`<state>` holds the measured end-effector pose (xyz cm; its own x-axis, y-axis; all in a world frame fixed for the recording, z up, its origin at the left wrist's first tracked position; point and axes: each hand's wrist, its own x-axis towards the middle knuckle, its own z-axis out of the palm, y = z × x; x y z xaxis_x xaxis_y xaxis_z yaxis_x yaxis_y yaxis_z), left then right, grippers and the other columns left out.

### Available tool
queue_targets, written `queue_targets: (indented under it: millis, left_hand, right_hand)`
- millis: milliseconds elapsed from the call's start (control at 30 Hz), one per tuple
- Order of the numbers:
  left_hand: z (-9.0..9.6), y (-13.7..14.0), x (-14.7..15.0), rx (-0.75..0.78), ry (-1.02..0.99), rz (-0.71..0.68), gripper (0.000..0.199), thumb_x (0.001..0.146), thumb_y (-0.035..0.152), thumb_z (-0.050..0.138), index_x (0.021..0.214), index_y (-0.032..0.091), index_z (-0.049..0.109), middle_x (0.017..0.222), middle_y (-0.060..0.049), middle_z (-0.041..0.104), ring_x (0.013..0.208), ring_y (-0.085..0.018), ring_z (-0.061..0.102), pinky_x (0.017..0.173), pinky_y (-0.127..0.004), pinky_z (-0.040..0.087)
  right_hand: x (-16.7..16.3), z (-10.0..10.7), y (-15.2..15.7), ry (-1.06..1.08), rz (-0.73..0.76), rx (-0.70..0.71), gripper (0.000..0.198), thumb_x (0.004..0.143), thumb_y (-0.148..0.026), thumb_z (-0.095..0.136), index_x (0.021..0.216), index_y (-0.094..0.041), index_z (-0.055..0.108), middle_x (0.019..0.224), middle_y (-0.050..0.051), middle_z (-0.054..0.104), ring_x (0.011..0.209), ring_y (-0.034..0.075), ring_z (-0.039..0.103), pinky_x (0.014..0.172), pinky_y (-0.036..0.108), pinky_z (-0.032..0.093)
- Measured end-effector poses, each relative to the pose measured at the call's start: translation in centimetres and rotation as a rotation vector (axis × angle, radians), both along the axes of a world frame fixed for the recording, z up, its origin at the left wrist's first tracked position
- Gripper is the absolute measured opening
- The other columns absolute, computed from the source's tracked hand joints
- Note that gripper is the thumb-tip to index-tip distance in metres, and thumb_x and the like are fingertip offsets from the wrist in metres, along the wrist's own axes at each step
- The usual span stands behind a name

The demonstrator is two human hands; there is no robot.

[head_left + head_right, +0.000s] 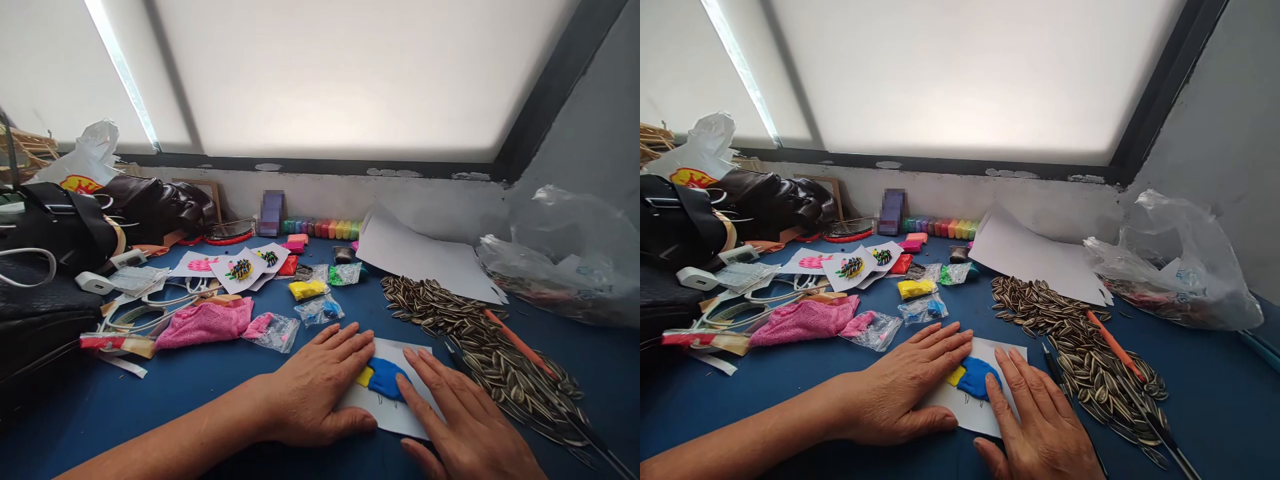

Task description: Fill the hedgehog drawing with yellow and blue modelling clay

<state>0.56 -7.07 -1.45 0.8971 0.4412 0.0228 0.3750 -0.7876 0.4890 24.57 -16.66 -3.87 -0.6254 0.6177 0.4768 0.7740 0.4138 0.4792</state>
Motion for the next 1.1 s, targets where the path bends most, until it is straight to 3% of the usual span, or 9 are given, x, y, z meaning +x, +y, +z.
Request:
queue_targets:
  millis: [300,500,667,867,1100]
  left_hand:
    - [0.0,0.0,-0.1,0.032,-0.005,0.022,0.083,0.091,0.064,0.05,0.154,0.014,0.029,0.161,-0.012,0.018,0.151,-0.031,0.01,0.123,-0.05,0.008]
    - [0.2,0.0,-0.1,0.012,-0.011,0.026,0.087,0.09,0.065,0.05,0.155,0.013,0.024,0.161,-0.012,0.02,0.15,-0.031,0.011,0.123,-0.05,0.009]
    - [0.2,0.0,-0.1,0.014,-0.01,0.06,0.09,0.088,0.069,0.05,0.153,0.009,0.03,0.161,-0.017,0.014,0.15,-0.032,0.011,0.123,-0.048,0.01]
    - [0.2,0.1,-0.1,0.007,-0.01,0.062,0.092,0.087,0.068,0.053,0.153,0.009,0.029,0.161,-0.017,0.016,0.15,-0.032,0.011,0.123,-0.048,0.011]
    - [-0.2,0.2,-0.1,0.023,-0.037,0.062,0.092,0.086,0.069,0.052,0.153,0.01,0.03,0.16,-0.016,0.018,0.15,-0.032,0.014,0.123,-0.048,0.011]
  right_hand:
    - [-0.5,0.6,0.1,0.014,-0.037,0.065,0.051,0.099,-0.044,0.035,0.112,-0.009,0.07,0.121,0.022,0.07,0.108,0.031,0.068,0.083,0.042,0.051]
    - [-0.5,0.3,0.2,0.019,-0.03,0.001,0.052,0.096,-0.049,0.041,0.13,-0.014,0.061,0.132,0.022,0.063,0.116,0.031,0.064,0.084,0.042,0.053]
    - [-0.5,0.5,0.5,0.018,0.03,0.0,0.05,0.094,-0.051,0.045,0.126,-0.017,0.065,0.129,0.022,0.065,0.115,0.033,0.065,0.084,0.043,0.054]
    - [-0.6,0.9,1.2,0.104,-0.003,-0.041,0.048,0.096,-0.05,0.043,0.127,-0.021,0.065,0.133,0.018,0.062,0.12,0.03,0.061,0.086,0.042,0.053]
    - [-1.1,0.6,1.7,0.135,-0.005,-0.065,0.043,0.094,-0.046,0.051,0.122,-0.019,0.07,0.133,0.021,0.062,0.121,0.033,0.059,0.089,0.044,0.05]
